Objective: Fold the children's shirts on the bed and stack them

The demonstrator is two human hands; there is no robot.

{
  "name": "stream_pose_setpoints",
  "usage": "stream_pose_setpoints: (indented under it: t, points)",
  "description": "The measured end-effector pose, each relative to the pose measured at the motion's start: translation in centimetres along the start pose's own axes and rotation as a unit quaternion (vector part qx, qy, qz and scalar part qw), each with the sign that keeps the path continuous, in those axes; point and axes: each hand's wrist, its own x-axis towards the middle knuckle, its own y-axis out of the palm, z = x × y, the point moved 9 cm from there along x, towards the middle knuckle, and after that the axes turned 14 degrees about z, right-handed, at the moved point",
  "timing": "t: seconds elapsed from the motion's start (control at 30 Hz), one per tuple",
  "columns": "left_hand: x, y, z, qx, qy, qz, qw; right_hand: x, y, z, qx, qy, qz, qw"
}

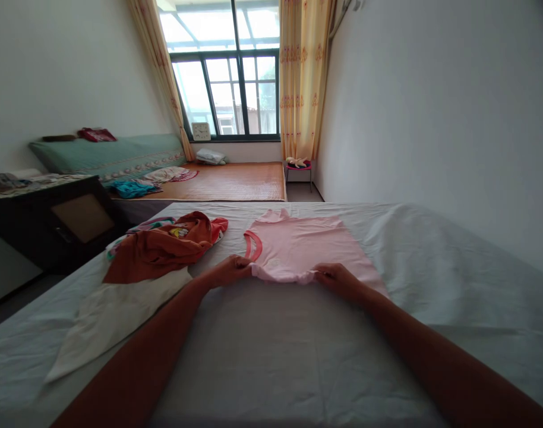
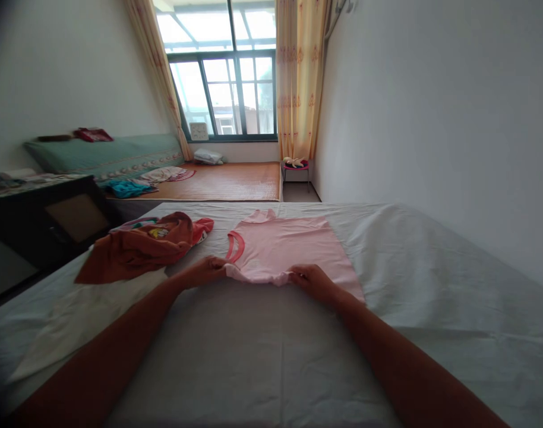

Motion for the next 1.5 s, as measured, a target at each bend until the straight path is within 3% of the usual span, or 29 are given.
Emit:
stream_pose_setpoints:
  t: [0.07,0.13,0.27,0.4,0.47,0.53,0.63,0.73,0.8,0.9,1.03,1.13,1.27,1.37,1.5]
  points:
    - [0.1,0.0,1.4,-0.045,-0.023,-0.007,0.999,-0.1,-0.3,-1.0,0.02,0.039,-0.014,0.999]
    - [0.4,0.6,1.5,-0.056,-0.013,0.024,0.998,-0.1,-0.3,-0.7,0.005,0.036,0.018,0.999]
    - [0.2,1.9,-1.0,-0.001,0.068,0.104,0.992,-1.4,-0.2,1.0,-0.043,-0.027,0.116,0.992]
    - [0.0,2.2,-2.2,0.012,0.1,0.126,0.987,-3.6,-2.4,-1.3,-0.057,0.035,0.112,0.991]
    - [0.6,0.9,-1.2,0.003,0.06,0.069,0.996,-4.0,-4.0,-3.0,-0.048,0.08,0.1,0.991]
    - [1.2,-1.3,0.5,-0.012,0.0,-0.05,0.999,-3.5,-5.7,-4.4,-0.026,0.106,0.077,0.991]
    - [1.5,-3.7,2.9,-0.062,-0.069,-0.205,0.974,-2.2,-9.6,-7.3,-0.039,0.167,-0.044,0.984]
    - [1.7,-3.7,4.7,-0.138,-0.105,-0.236,0.956,-2.8,-12.1,-11.3,-0.042,0.269,-0.156,0.949]
    - [1.6,-3.4,5.1,-0.161,-0.104,-0.227,0.955,-4.0,-11.5,-14.1,0.038,0.302,-0.158,0.939]
    - [1.5,-2.9,4.8,-0.138,-0.096,-0.201,0.965,-6.0,-10.0,-16.6,0.175,0.283,-0.146,0.932]
    - [2.3,-2.2,3.0,-0.025,-0.072,-0.143,0.987,-7.4,-9.4,-16.2,0.231,0.23,-0.15,0.933]
    - [2.5,-2.6,0.9,0.041,-0.023,-0.143,0.989,-6.8,-10.0,-13.8,0.225,0.168,-0.165,0.946]
    - [1.2,-4.5,-0.2,0.035,0.018,-0.218,0.975,-7.2,-12.2,-12.2,0.167,0.143,-0.282,0.934]
    - [0.8,-4.7,1.5,0.025,-0.042,-0.224,0.973,-7.7,-12.4,-13.1,0.074,0.202,-0.321,0.922]
    - [1.3,-3.0,4.2,0.012,-0.15,-0.146,0.978,-7.0,-10.7,-15.0,-0.055,0.285,-0.247,0.924]
